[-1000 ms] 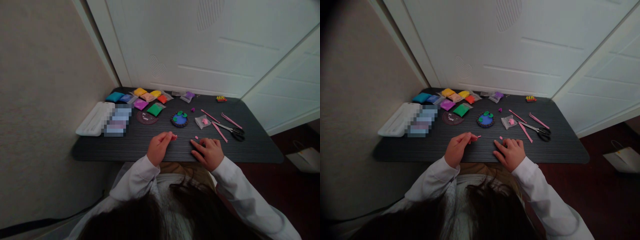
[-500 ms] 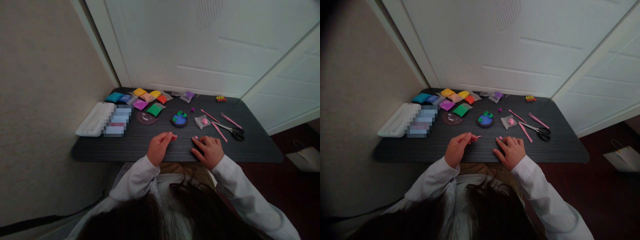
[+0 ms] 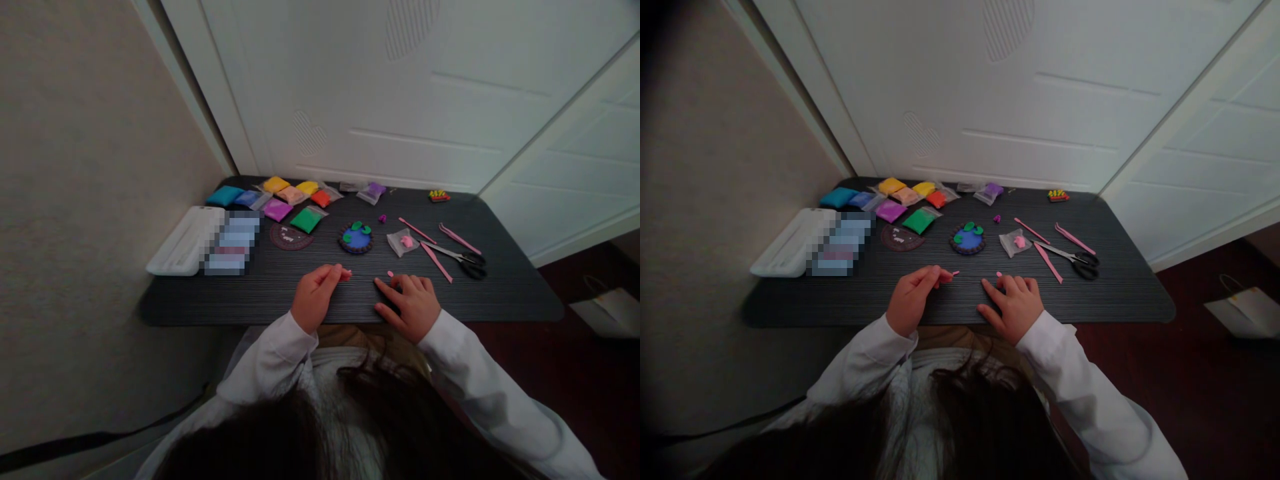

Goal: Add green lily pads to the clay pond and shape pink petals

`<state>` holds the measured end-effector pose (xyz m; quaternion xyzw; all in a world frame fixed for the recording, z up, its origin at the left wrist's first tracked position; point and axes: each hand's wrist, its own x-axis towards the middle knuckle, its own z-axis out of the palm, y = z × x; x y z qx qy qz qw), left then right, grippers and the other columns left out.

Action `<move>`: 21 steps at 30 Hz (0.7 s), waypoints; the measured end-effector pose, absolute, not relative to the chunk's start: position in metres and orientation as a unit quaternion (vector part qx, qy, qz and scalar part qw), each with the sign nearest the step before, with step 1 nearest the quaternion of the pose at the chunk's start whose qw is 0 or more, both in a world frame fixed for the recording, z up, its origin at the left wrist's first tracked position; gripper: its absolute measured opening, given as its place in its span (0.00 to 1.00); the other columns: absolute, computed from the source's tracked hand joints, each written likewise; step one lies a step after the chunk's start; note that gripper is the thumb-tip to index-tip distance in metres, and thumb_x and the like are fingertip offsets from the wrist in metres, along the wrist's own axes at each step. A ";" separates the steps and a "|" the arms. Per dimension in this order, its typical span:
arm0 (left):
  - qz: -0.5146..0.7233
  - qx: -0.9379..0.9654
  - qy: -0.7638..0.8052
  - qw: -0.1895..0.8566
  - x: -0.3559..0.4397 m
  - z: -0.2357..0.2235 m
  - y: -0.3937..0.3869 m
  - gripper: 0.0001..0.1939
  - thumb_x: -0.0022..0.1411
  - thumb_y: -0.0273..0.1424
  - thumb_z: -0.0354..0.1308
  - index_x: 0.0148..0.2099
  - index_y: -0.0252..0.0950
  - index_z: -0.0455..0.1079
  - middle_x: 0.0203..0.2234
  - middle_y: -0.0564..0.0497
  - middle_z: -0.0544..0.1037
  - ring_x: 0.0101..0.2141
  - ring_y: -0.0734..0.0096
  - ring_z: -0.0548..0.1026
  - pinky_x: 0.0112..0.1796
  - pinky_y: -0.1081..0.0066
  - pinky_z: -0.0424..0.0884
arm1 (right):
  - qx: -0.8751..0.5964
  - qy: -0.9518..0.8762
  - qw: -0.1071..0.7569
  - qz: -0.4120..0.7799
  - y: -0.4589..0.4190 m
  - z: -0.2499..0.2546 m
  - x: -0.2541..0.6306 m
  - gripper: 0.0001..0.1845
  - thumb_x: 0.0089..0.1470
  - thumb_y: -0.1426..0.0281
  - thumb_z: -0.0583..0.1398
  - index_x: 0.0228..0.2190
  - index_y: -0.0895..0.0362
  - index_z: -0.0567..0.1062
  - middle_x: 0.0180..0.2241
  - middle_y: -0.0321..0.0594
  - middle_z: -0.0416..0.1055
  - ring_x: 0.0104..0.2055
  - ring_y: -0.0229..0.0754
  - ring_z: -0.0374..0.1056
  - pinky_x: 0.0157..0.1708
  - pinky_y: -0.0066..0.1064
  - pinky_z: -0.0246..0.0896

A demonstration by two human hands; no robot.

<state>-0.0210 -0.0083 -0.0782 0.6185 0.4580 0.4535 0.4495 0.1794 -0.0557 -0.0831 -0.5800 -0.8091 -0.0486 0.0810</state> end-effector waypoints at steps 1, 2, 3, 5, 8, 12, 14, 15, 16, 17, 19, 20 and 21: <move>0.453 0.619 0.457 0.450 -0.021 -0.078 -0.008 0.16 0.58 0.37 0.46 0.31 0.36 0.72 0.28 0.51 0.76 0.31 0.71 0.71 0.35 0.72 0.64 | -0.590 -0.802 0.083 -0.050 -0.055 -0.084 0.180 0.27 0.51 0.53 0.47 0.49 0.53 0.63 0.40 0.45 0.65 0.40 0.48 0.57 0.38 0.41 0.45; 0.452 0.620 0.456 0.451 -0.021 -0.078 -0.008 0.16 0.58 0.37 0.46 0.31 0.36 0.72 0.28 0.51 0.76 0.31 0.71 0.71 0.35 0.72 0.64 | -0.599 -0.795 0.084 -0.052 -0.055 -0.084 0.180 0.28 0.51 0.53 0.47 0.49 0.54 0.63 0.40 0.46 0.65 0.40 0.48 0.57 0.38 0.41 0.46; 0.452 0.620 0.455 0.451 -0.021 -0.078 -0.008 0.16 0.58 0.37 0.46 0.31 0.36 0.72 0.28 0.51 0.77 0.31 0.71 0.71 0.35 0.72 0.64 | -0.604 -0.791 0.086 -0.052 -0.055 -0.085 0.181 0.29 0.51 0.53 0.47 0.49 0.55 0.63 0.40 0.46 0.65 0.40 0.48 0.57 0.38 0.41 0.46; 0.453 0.619 0.456 0.451 -0.021 -0.078 -0.008 0.16 0.58 0.37 0.46 0.31 0.36 0.72 0.28 0.51 0.77 0.31 0.71 0.71 0.35 0.72 0.64 | -0.602 -0.792 0.088 -0.049 -0.054 -0.086 0.182 0.29 0.51 0.53 0.47 0.50 0.56 0.63 0.41 0.46 0.64 0.41 0.48 0.57 0.39 0.41 0.46; 0.451 0.619 0.458 0.452 -0.021 -0.079 -0.008 0.16 0.58 0.37 0.46 0.31 0.35 0.72 0.28 0.51 0.76 0.31 0.72 0.71 0.35 0.73 0.64 | -0.590 -0.800 0.101 -0.037 -0.054 -0.087 0.185 0.28 0.52 0.55 0.47 0.50 0.56 0.62 0.42 0.46 0.64 0.42 0.47 0.57 0.40 0.40 0.46; 0.444 0.619 0.457 0.458 -0.021 -0.078 -0.007 0.16 0.59 0.37 0.46 0.31 0.35 0.72 0.28 0.52 0.76 0.31 0.73 0.71 0.35 0.74 0.64 | -0.598 -0.792 0.123 -0.018 -0.051 -0.088 0.191 0.25 0.54 0.59 0.47 0.50 0.56 0.61 0.40 0.45 0.63 0.42 0.44 0.58 0.40 0.38 0.48; 0.444 0.619 0.457 0.460 -0.021 -0.078 -0.008 0.16 0.59 0.37 0.46 0.31 0.35 0.72 0.28 0.52 0.76 0.31 0.73 0.71 0.34 0.74 0.64 | -0.601 -0.789 0.127 -0.015 -0.049 -0.089 0.193 0.24 0.54 0.59 0.47 0.50 0.56 0.62 0.39 0.44 0.63 0.41 0.44 0.58 0.40 0.38 0.48; 0.444 0.619 0.457 0.459 -0.021 -0.078 -0.008 0.16 0.59 0.37 0.46 0.31 0.35 0.72 0.28 0.52 0.76 0.31 0.73 0.71 0.34 0.74 0.64 | -0.601 -0.789 0.127 -0.016 -0.048 -0.089 0.193 0.24 0.54 0.59 0.47 0.49 0.55 0.63 0.39 0.44 0.63 0.41 0.43 0.58 0.40 0.38 0.48; 0.445 0.619 0.457 0.458 -0.021 -0.078 -0.008 0.16 0.59 0.37 0.46 0.31 0.35 0.72 0.28 0.52 0.76 0.31 0.73 0.70 0.34 0.74 0.64 | -0.600 -0.789 0.127 -0.019 -0.048 -0.089 0.193 0.23 0.54 0.59 0.47 0.49 0.55 0.64 0.39 0.44 0.63 0.41 0.43 0.58 0.40 0.38 0.47; 0.445 0.620 0.457 0.457 -0.021 -0.079 -0.008 0.16 0.59 0.37 0.46 0.31 0.35 0.72 0.28 0.52 0.76 0.31 0.73 0.70 0.35 0.74 0.64 | -0.599 -0.790 0.127 -0.022 -0.048 -0.088 0.193 0.22 0.54 0.60 0.47 0.48 0.55 0.65 0.39 0.43 0.64 0.40 0.43 0.58 0.40 0.38 0.47; 0.445 0.621 0.456 0.455 -0.021 -0.079 -0.008 0.16 0.59 0.37 0.46 0.31 0.35 0.72 0.28 0.52 0.76 0.31 0.73 0.70 0.35 0.74 0.64 | -0.595 -0.792 0.131 -0.029 -0.049 -0.088 0.193 0.21 0.54 0.60 0.48 0.46 0.54 0.66 0.38 0.42 0.64 0.40 0.43 0.58 0.40 0.38 0.47; 0.445 0.621 0.456 0.455 -0.021 -0.079 -0.008 0.16 0.59 0.37 0.46 0.31 0.35 0.72 0.28 0.52 0.76 0.31 0.73 0.70 0.35 0.74 0.64 | -0.594 -0.793 0.134 -0.032 -0.049 -0.088 0.193 0.20 0.54 0.60 0.48 0.45 0.53 0.67 0.38 0.42 0.64 0.40 0.43 0.58 0.41 0.39 0.46; 0.446 0.621 0.456 0.455 -0.022 -0.079 -0.008 0.16 0.59 0.37 0.46 0.31 0.35 0.72 0.28 0.52 0.76 0.31 0.73 0.70 0.35 0.74 0.64 | -0.594 -0.792 0.138 -0.035 -0.049 -0.088 0.192 0.19 0.54 0.61 0.48 0.45 0.53 0.68 0.38 0.42 0.65 0.40 0.42 0.58 0.41 0.39 0.46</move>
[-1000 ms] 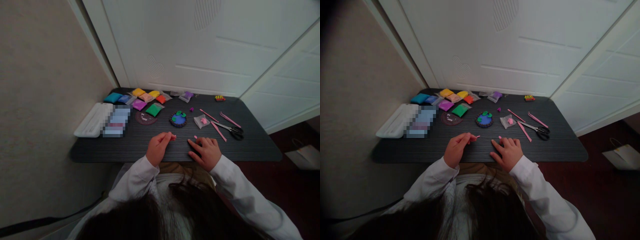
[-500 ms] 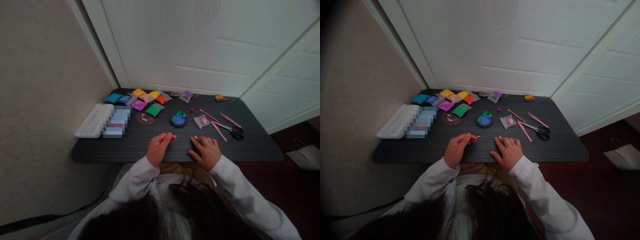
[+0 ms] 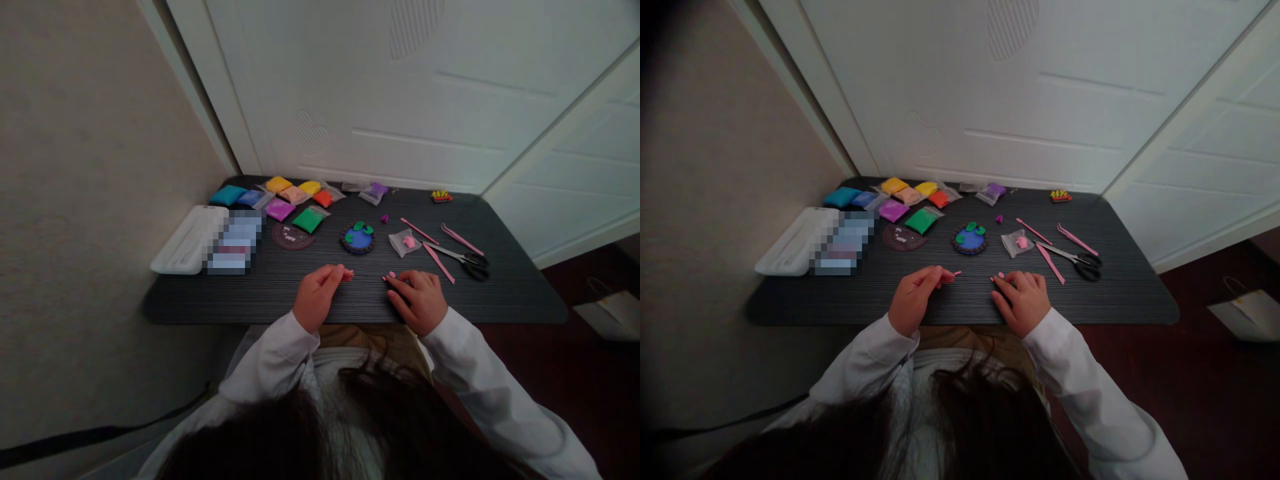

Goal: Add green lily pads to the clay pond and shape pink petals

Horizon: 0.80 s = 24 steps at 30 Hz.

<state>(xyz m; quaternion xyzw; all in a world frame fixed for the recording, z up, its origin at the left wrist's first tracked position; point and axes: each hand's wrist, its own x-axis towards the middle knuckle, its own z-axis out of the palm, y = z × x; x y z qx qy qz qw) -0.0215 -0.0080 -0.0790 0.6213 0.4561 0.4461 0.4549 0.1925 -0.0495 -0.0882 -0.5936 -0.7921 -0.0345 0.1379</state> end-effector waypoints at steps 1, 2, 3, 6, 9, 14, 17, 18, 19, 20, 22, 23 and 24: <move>0.446 0.622 0.456 0.455 -0.022 -0.079 -0.008 0.16 0.59 0.37 0.46 0.31 0.35 0.72 0.28 0.52 0.76 0.31 0.73 0.70 0.35 0.74 0.64 | -0.594 -0.791 0.141 -0.036 -0.050 -0.088 0.192 0.19 0.54 0.61 0.48 0.44 0.52 0.68 0.38 0.42 0.65 0.40 0.42 0.58 0.41 0.38 0.46; 0.446 0.622 0.456 0.454 -0.022 -0.079 -0.008 0.16 0.59 0.37 0.46 0.31 0.35 0.72 0.28 0.52 0.76 0.31 0.73 0.70 0.35 0.74 0.64 | -0.595 -0.790 0.144 -0.037 -0.050 -0.088 0.192 0.19 0.54 0.61 0.48 0.44 0.52 0.68 0.38 0.41 0.65 0.40 0.42 0.58 0.41 0.38 0.47; 0.446 0.622 0.456 0.454 -0.022 -0.079 -0.008 0.16 0.59 0.37 0.46 0.31 0.35 0.72 0.28 0.52 0.76 0.31 0.73 0.70 0.35 0.74 0.64 | -0.596 -0.789 0.144 -0.037 -0.050 -0.088 0.192 0.19 0.54 0.61 0.48 0.44 0.52 0.68 0.38 0.41 0.65 0.40 0.42 0.58 0.41 0.38 0.47; 0.447 0.621 0.455 0.456 -0.022 -0.078 -0.008 0.16 0.59 0.36 0.46 0.31 0.35 0.72 0.28 0.52 0.76 0.31 0.73 0.71 0.35 0.74 0.64 | -0.597 -0.790 0.133 -0.041 -0.048 -0.087 0.192 0.19 0.54 0.61 0.47 0.45 0.52 0.68 0.39 0.42 0.66 0.40 0.42 0.59 0.41 0.39 0.47; 0.447 0.620 0.456 0.456 -0.022 -0.079 -0.008 0.15 0.59 0.36 0.46 0.31 0.35 0.72 0.28 0.52 0.76 0.30 0.74 0.70 0.35 0.74 0.64 | -0.594 -0.794 0.113 -0.057 -0.047 -0.086 0.193 0.20 0.54 0.60 0.47 0.47 0.50 0.66 0.46 0.43 0.63 0.45 0.46 0.57 0.44 0.42 0.46; 0.446 0.622 0.457 0.453 -0.022 -0.080 -0.008 0.16 0.59 0.36 0.46 0.31 0.35 0.72 0.28 0.52 0.76 0.31 0.74 0.71 0.34 0.74 0.64 | -0.577 -0.808 0.080 -0.084 -0.049 -0.084 0.195 0.25 0.52 0.56 0.47 0.50 0.51 0.62 0.57 0.47 0.48 0.56 0.51 0.45 0.51 0.48 0.35; 0.446 0.623 0.457 0.451 -0.022 -0.080 -0.008 0.16 0.59 0.36 0.46 0.31 0.35 0.72 0.28 0.52 0.76 0.31 0.74 0.71 0.34 0.74 0.64 | -0.565 -0.819 0.063 -0.080 -0.051 -0.084 0.195 0.26 0.52 0.55 0.46 0.51 0.50 0.60 0.58 0.48 0.45 0.58 0.51 0.42 0.52 0.49 0.31; 0.445 0.625 0.457 0.451 -0.022 -0.079 -0.008 0.16 0.59 0.36 0.46 0.31 0.35 0.72 0.28 0.52 0.76 0.31 0.74 0.71 0.34 0.74 0.64 | -0.559 -0.823 0.058 -0.078 -0.052 -0.084 0.195 0.26 0.52 0.55 0.46 0.51 0.50 0.60 0.58 0.48 0.44 0.58 0.51 0.42 0.53 0.50 0.31; 0.444 0.626 0.457 0.450 -0.022 -0.079 -0.008 0.16 0.59 0.37 0.46 0.31 0.35 0.72 0.28 0.52 0.76 0.31 0.74 0.71 0.35 0.74 0.64 | -0.553 -0.828 0.054 -0.075 -0.052 -0.084 0.194 0.27 0.52 0.54 0.46 0.52 0.49 0.59 0.58 0.48 0.44 0.58 0.51 0.41 0.53 0.50 0.30; 0.444 0.627 0.456 0.449 -0.022 -0.079 -0.008 0.16 0.59 0.37 0.46 0.31 0.35 0.72 0.28 0.52 0.76 0.31 0.73 0.71 0.35 0.74 0.64 | -0.546 -0.833 0.051 -0.073 -0.052 -0.084 0.194 0.27 0.52 0.54 0.46 0.52 0.48 0.58 0.59 0.47 0.44 0.59 0.51 0.41 0.53 0.50 0.30; 0.443 0.628 0.456 0.449 -0.022 -0.079 -0.008 0.16 0.59 0.37 0.46 0.32 0.35 0.72 0.28 0.52 0.76 0.31 0.73 0.71 0.35 0.73 0.64 | -0.535 -0.840 0.048 -0.071 -0.052 -0.085 0.194 0.27 0.51 0.54 0.47 0.52 0.47 0.57 0.59 0.47 0.43 0.59 0.51 0.41 0.53 0.51 0.30; 0.444 0.628 0.455 0.449 -0.022 -0.080 -0.008 0.16 0.59 0.37 0.46 0.32 0.35 0.72 0.28 0.52 0.76 0.31 0.72 0.71 0.35 0.73 0.64 | -0.534 -0.841 0.046 -0.071 -0.052 -0.085 0.194 0.27 0.51 0.53 0.47 0.52 0.47 0.57 0.59 0.46 0.43 0.59 0.51 0.41 0.53 0.51 0.30; 0.444 0.627 0.456 0.449 -0.022 -0.080 -0.008 0.16 0.59 0.37 0.45 0.32 0.36 0.72 0.28 0.52 0.76 0.31 0.72 0.71 0.35 0.73 0.64 | -0.537 -0.839 0.046 -0.072 -0.052 -0.085 0.194 0.27 0.51 0.53 0.47 0.52 0.47 0.57 0.59 0.46 0.43 0.59 0.51 0.41 0.53 0.51 0.30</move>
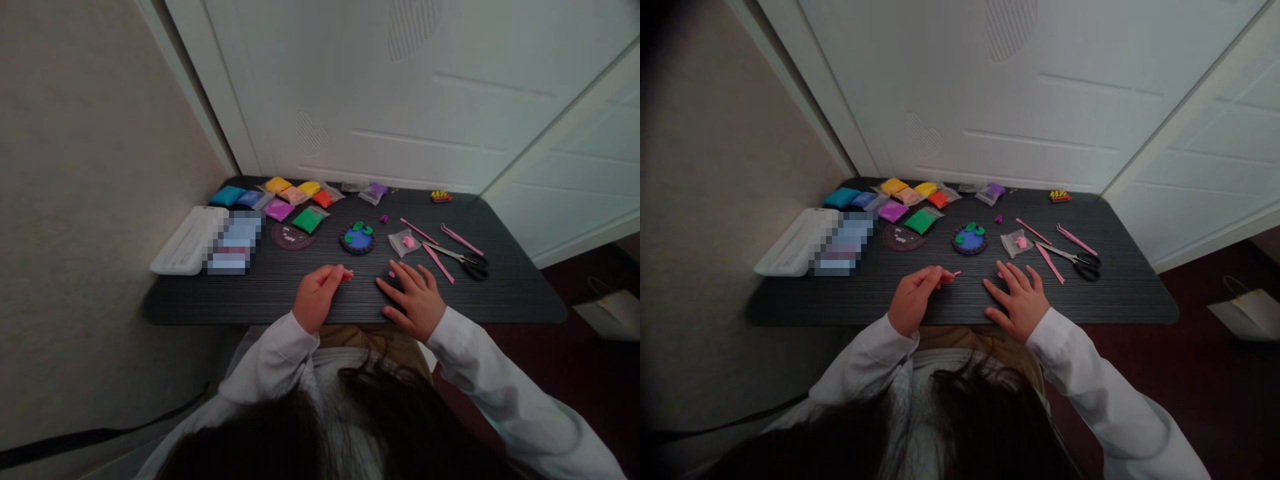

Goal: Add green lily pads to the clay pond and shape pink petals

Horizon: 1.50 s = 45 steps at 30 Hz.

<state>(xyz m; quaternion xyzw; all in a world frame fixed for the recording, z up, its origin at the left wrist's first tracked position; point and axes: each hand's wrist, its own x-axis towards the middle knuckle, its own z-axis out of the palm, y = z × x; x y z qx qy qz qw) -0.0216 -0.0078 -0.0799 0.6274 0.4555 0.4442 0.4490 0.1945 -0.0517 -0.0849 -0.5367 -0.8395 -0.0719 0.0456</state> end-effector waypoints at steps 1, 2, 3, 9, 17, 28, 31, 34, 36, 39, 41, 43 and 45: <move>0.444 0.628 0.456 0.449 -0.022 -0.080 -0.008 0.16 0.59 0.37 0.45 0.32 0.36 0.72 0.28 0.52 0.76 0.31 0.72 0.71 0.35 0.73 0.64 | -0.543 -0.835 0.045 -0.073 -0.052 -0.085 0.195 0.27 0.51 0.53 0.46 0.52 0.48 0.57 0.59 0.47 0.43 0.59 0.51 0.41 0.53 0.51 0.30; 0.443 0.628 0.457 0.449 -0.021 -0.080 -0.008 0.16 0.59 0.37 0.45 0.32 0.36 0.72 0.28 0.52 0.76 0.31 0.72 0.71 0.35 0.73 0.64 | -0.550 -0.830 0.045 -0.074 -0.052 -0.085 0.195 0.28 0.51 0.53 0.46 0.52 0.49 0.58 0.59 0.47 0.44 0.59 0.51 0.41 0.53 0.51 0.30; 0.441 0.628 0.458 0.449 -0.021 -0.080 -0.008 0.16 0.59 0.37 0.46 0.32 0.36 0.72 0.28 0.52 0.76 0.31 0.72 0.71 0.35 0.73 0.64 | -0.556 -0.826 0.045 -0.076 -0.053 -0.085 0.194 0.28 0.51 0.53 0.46 0.52 0.50 0.58 0.59 0.48 0.44 0.59 0.51 0.41 0.53 0.51 0.30; 0.435 0.632 0.459 0.448 -0.022 -0.079 -0.008 0.16 0.59 0.37 0.45 0.32 0.36 0.72 0.28 0.52 0.76 0.31 0.72 0.71 0.35 0.73 0.64 | -0.530 -0.845 0.039 -0.064 -0.058 -0.082 0.187 0.28 0.51 0.53 0.47 0.52 0.50 0.58 0.59 0.47 0.44 0.59 0.51 0.42 0.53 0.50 0.30; 0.441 0.632 0.456 0.445 -0.021 -0.079 -0.008 0.16 0.59 0.38 0.46 0.31 0.35 0.72 0.28 0.51 0.76 0.31 0.71 0.71 0.35 0.71 0.65 | -0.541 -0.837 0.053 -0.069 -0.056 -0.083 0.187 0.28 0.51 0.54 0.48 0.52 0.52 0.59 0.58 0.49 0.45 0.58 0.52 0.43 0.52 0.50 0.31; 0.442 0.630 0.460 0.443 -0.021 -0.078 -0.008 0.16 0.58 0.38 0.46 0.31 0.36 0.72 0.28 0.51 0.77 0.30 0.71 0.71 0.34 0.71 0.65 | -0.546 -0.834 0.054 -0.060 -0.056 -0.083 0.185 0.28 0.51 0.53 0.47 0.52 0.50 0.59 0.58 0.48 0.45 0.58 0.51 0.42 0.53 0.50 0.32; 0.439 0.632 0.459 0.444 -0.021 -0.079 -0.008 0.16 0.59 0.38 0.46 0.31 0.35 0.72 0.28 0.51 0.76 0.31 0.71 0.71 0.35 0.71 0.65 | -0.578 -0.811 0.060 -0.067 -0.055 -0.084 0.185 0.28 0.52 0.54 0.46 0.51 0.53 0.60 0.58 0.50 0.46 0.58 0.52 0.42 0.52 0.50 0.34; 0.434 0.635 0.460 0.444 -0.021 -0.079 -0.008 0.17 0.59 0.38 0.45 0.31 0.35 0.72 0.29 0.51 0.76 0.31 0.71 0.71 0.35 0.71 0.65 | -0.570 -0.816 0.063 -0.066 -0.056 -0.084 0.183 0.29 0.51 0.54 0.47 0.51 0.53 0.60 0.58 0.50 0.46 0.58 0.52 0.43 0.52 0.49 0.34; 0.433 0.636 0.462 0.442 -0.022 -0.079 -0.008 0.17 0.59 0.38 0.45 0.32 0.35 0.72 0.29 0.50 0.76 0.31 0.70 0.71 0.35 0.70 0.65 | -0.548 -0.832 0.063 -0.061 -0.057 -0.084 0.181 0.28 0.51 0.54 0.48 0.51 0.51 0.59 0.58 0.48 0.46 0.58 0.51 0.43 0.53 0.49 0.34; 0.432 0.636 0.463 0.442 -0.022 -0.078 -0.008 0.17 0.59 0.38 0.45 0.32 0.35 0.72 0.29 0.50 0.76 0.31 0.70 0.71 0.36 0.70 0.65 | -0.561 -0.822 0.068 -0.064 -0.057 -0.085 0.180 0.27 0.51 0.54 0.47 0.51 0.50 0.60 0.58 0.47 0.47 0.58 0.51 0.44 0.52 0.49 0.35; 0.432 0.635 0.461 0.444 -0.021 -0.078 -0.008 0.17 0.59 0.38 0.45 0.32 0.36 0.72 0.29 0.50 0.76 0.31 0.70 0.71 0.36 0.70 0.65 | -0.582 -0.807 0.071 -0.070 -0.054 -0.087 0.182 0.27 0.52 0.55 0.47 0.51 0.53 0.60 0.57 0.48 0.48 0.57 0.51 0.44 0.52 0.49 0.35; 0.437 0.632 0.462 0.443 -0.021 -0.078 -0.009 0.17 0.58 0.38 0.45 0.32 0.36 0.72 0.29 0.50 0.76 0.31 0.70 0.71 0.36 0.70 0.65 | -0.587 -0.803 0.075 -0.074 -0.052 -0.089 0.185 0.28 0.52 0.56 0.47 0.51 0.55 0.61 0.57 0.49 0.49 0.57 0.51 0.44 0.52 0.48 0.36; 0.441 0.629 0.463 0.442 -0.021 -0.078 -0.009 0.16 0.58 0.38 0.46 0.31 0.36 0.72 0.28 0.50 0.77 0.31 0.70 0.71 0.36 0.70 0.66 | -0.582 -0.805 0.082 -0.076 -0.051 -0.091 0.188 0.28 0.52 0.56 0.48 0.51 0.56 0.59 0.57 0.49 0.49 0.57 0.51 0.45 0.52 0.47 0.37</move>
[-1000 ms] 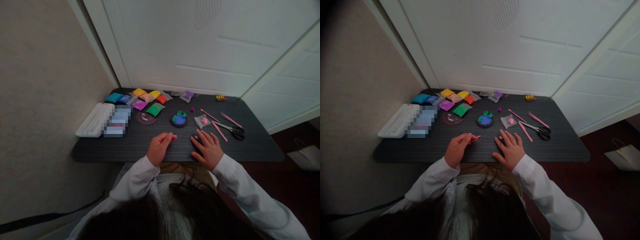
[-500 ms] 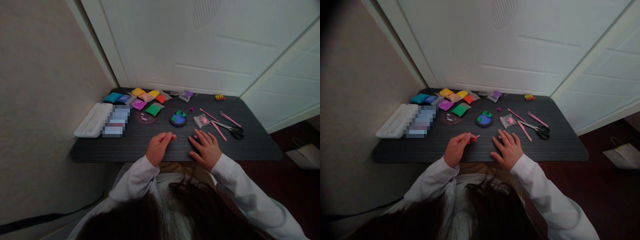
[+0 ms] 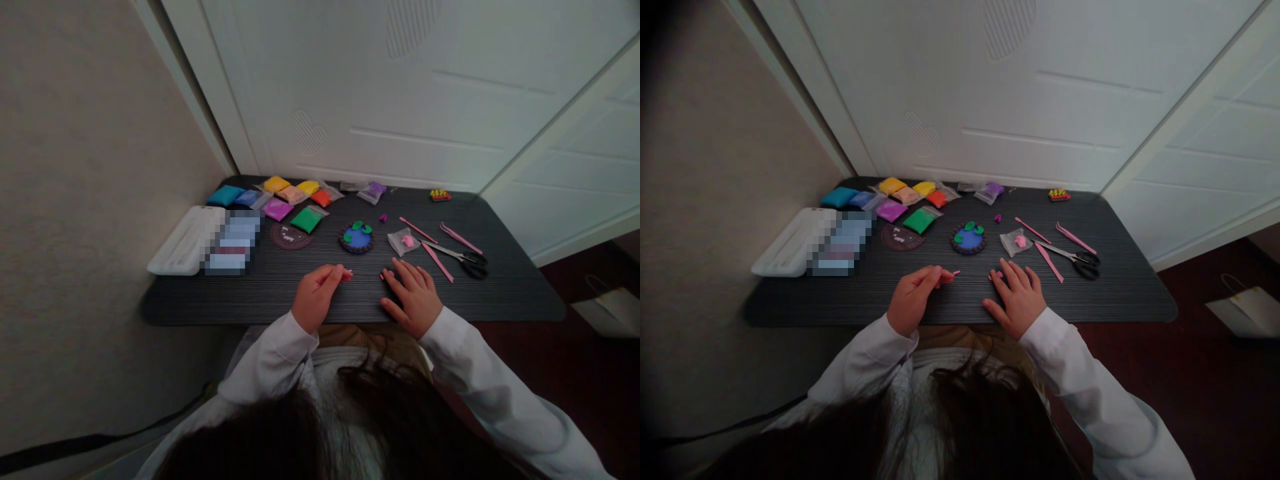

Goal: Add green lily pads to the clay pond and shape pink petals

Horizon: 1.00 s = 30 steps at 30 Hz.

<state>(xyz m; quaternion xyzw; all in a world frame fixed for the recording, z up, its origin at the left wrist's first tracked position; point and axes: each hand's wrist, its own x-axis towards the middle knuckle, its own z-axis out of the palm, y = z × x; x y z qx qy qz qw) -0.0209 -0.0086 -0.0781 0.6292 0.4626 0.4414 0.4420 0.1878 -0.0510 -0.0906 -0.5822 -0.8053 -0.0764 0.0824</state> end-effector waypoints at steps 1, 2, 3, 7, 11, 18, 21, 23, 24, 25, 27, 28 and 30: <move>0.443 0.628 0.462 0.442 -0.021 -0.078 -0.009 0.16 0.58 0.38 0.46 0.31 0.36 0.72 0.28 0.50 0.77 0.31 0.70 0.71 0.35 0.70 0.66 | -0.580 -0.806 0.088 -0.078 -0.051 -0.091 0.189 0.28 0.52 0.57 0.49 0.52 0.57 0.59 0.57 0.49 0.49 0.57 0.50 0.45 0.52 0.47 0.38; 0.443 0.628 0.461 0.443 -0.021 -0.078 -0.008 0.16 0.58 0.38 0.46 0.31 0.36 0.72 0.28 0.50 0.77 0.31 0.70 0.71 0.35 0.70 0.66 | -0.579 -0.806 0.095 -0.079 -0.051 -0.091 0.190 0.28 0.52 0.58 0.49 0.52 0.57 0.58 0.57 0.49 0.49 0.57 0.50 0.45 0.52 0.47 0.38; 0.442 0.629 0.460 0.445 -0.021 -0.078 -0.008 0.16 0.58 0.38 0.46 0.31 0.35 0.72 0.29 0.50 0.77 0.31 0.70 0.71 0.35 0.70 0.66 | -0.578 -0.805 0.102 -0.080 -0.051 -0.091 0.191 0.28 0.52 0.58 0.49 0.52 0.58 0.59 0.57 0.48 0.49 0.57 0.50 0.45 0.52 0.46 0.39; 0.441 0.630 0.457 0.447 -0.021 -0.078 -0.008 0.16 0.58 0.38 0.46 0.31 0.36 0.72 0.28 0.50 0.76 0.31 0.71 0.71 0.35 0.71 0.65 | -0.571 -0.808 0.124 -0.076 -0.053 -0.090 0.193 0.23 0.52 0.60 0.50 0.48 0.57 0.64 0.55 0.47 0.53 0.57 0.49 0.46 0.53 0.45 0.39; 0.441 0.630 0.460 0.444 -0.021 -0.078 -0.009 0.17 0.58 0.38 0.46 0.31 0.36 0.72 0.29 0.50 0.76 0.31 0.70 0.71 0.35 0.70 0.65 | -0.570 -0.808 0.132 -0.074 -0.053 -0.090 0.193 0.21 0.51 0.61 0.51 0.45 0.56 0.67 0.54 0.46 0.56 0.56 0.49 0.48 0.53 0.45 0.39; 0.441 0.628 0.463 0.444 -0.021 -0.078 -0.008 0.17 0.58 0.38 0.45 0.31 0.35 0.72 0.29 0.50 0.76 0.31 0.70 0.71 0.36 0.70 0.65 | -0.568 -0.809 0.136 -0.068 -0.053 -0.089 0.190 0.20 0.51 0.61 0.51 0.45 0.55 0.67 0.53 0.45 0.57 0.55 0.48 0.49 0.53 0.45 0.40; 0.442 0.628 0.460 0.445 -0.021 -0.078 -0.008 0.16 0.58 0.38 0.46 0.31 0.36 0.72 0.29 0.51 0.77 0.31 0.71 0.72 0.36 0.71 0.65 | -0.569 -0.808 0.136 -0.064 -0.053 -0.089 0.189 0.20 0.52 0.60 0.50 0.45 0.55 0.67 0.53 0.45 0.57 0.56 0.48 0.48 0.53 0.45 0.39; 0.444 0.626 0.460 0.446 -0.021 -0.078 -0.008 0.16 0.58 0.37 0.46 0.31 0.36 0.72 0.29 0.51 0.77 0.31 0.71 0.72 0.35 0.72 0.65 | -0.570 -0.808 0.135 -0.061 -0.053 -0.089 0.189 0.21 0.52 0.60 0.50 0.45 0.55 0.67 0.53 0.44 0.57 0.56 0.47 0.48 0.53 0.44 0.39; 0.445 0.625 0.460 0.446 -0.021 -0.078 -0.008 0.16 0.58 0.37 0.46 0.31 0.35 0.72 0.29 0.51 0.77 0.31 0.71 0.72 0.35 0.72 0.65 | -0.571 -0.808 0.137 -0.060 -0.053 -0.089 0.190 0.21 0.52 0.60 0.50 0.45 0.55 0.67 0.53 0.44 0.57 0.56 0.47 0.48 0.53 0.44 0.39; 0.445 0.625 0.460 0.446 -0.021 -0.078 -0.008 0.16 0.58 0.37 0.46 0.31 0.35 0.72 0.29 0.51 0.77 0.31 0.71 0.72 0.35 0.72 0.65 | -0.571 -0.806 0.140 -0.061 -0.053 -0.089 0.190 0.21 0.52 0.60 0.50 0.45 0.55 0.67 0.53 0.44 0.57 0.56 0.47 0.48 0.53 0.44 0.39; 0.445 0.625 0.460 0.446 -0.021 -0.078 -0.008 0.16 0.58 0.37 0.46 0.31 0.36 0.72 0.28 0.51 0.77 0.31 0.72 0.72 0.35 0.72 0.65 | -0.574 -0.803 0.146 -0.067 -0.053 -0.090 0.190 0.21 0.52 0.60 0.50 0.45 0.56 0.67 0.53 0.45 0.58 0.56 0.47 0.49 0.53 0.44 0.39; 0.445 0.626 0.460 0.446 -0.021 -0.078 -0.008 0.16 0.58 0.37 0.46 0.31 0.36 0.72 0.28 0.52 0.77 0.31 0.72 0.72 0.35 0.73 0.65 | -0.575 -0.801 0.147 -0.071 -0.053 -0.090 0.190 0.21 0.52 0.60 0.50 0.45 0.56 0.67 0.53 0.45 0.58 0.56 0.47 0.49 0.53 0.44 0.39; 0.445 0.627 0.460 0.445 -0.021 -0.078 -0.009 0.16 0.58 0.37 0.46 0.31 0.36 0.73 0.28 0.52 0.77 0.31 0.72 0.72 0.35 0.73 0.65 | -0.580 -0.799 0.140 -0.076 -0.054 -0.090 0.187 0.22 0.52 0.60 0.49 0.47 0.56 0.65 0.53 0.45 0.57 0.56 0.47 0.48 0.53 0.44 0.38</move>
